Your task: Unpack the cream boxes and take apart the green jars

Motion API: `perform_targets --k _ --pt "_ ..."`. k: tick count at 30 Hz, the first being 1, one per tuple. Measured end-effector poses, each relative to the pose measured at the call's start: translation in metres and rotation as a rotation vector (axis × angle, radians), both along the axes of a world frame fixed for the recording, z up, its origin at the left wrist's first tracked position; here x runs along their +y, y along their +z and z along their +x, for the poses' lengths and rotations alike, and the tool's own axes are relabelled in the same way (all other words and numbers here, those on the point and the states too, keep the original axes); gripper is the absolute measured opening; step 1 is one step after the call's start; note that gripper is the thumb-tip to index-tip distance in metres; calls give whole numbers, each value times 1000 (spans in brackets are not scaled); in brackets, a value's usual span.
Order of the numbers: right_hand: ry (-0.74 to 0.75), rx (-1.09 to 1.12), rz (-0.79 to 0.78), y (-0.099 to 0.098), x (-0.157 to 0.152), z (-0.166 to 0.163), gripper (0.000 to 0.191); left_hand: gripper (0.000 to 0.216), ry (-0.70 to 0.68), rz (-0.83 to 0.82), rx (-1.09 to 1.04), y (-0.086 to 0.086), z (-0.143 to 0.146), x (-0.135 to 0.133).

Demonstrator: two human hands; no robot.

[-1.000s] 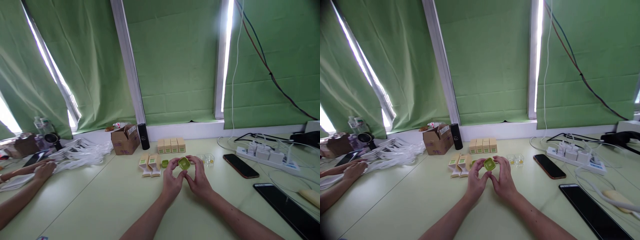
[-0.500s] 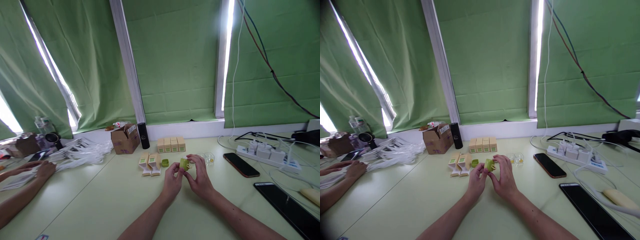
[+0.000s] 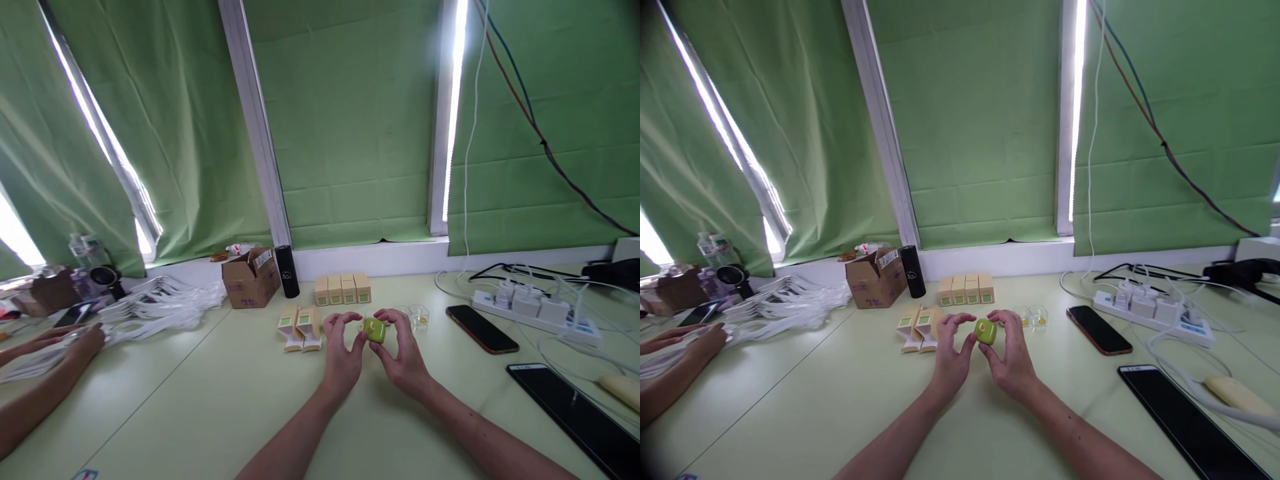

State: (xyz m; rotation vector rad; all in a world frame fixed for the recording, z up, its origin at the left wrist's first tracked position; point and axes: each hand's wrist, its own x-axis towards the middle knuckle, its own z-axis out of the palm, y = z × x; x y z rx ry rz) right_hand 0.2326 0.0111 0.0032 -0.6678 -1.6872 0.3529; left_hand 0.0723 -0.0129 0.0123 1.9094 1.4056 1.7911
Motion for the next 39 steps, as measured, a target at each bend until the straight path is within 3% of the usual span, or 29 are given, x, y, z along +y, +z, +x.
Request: perform_targets --k 11,21,39 --pt "45 -23 9 -3 1 2 35 21 -86 38 73 2 1 -5" --pt "98 -39 -1 -1 -1 3 35 8 -107 5 -37 -2 -1 -1" --pt "131 -96 31 -8 1 4 38 7 -161 -42 -139 -1 0 -1"
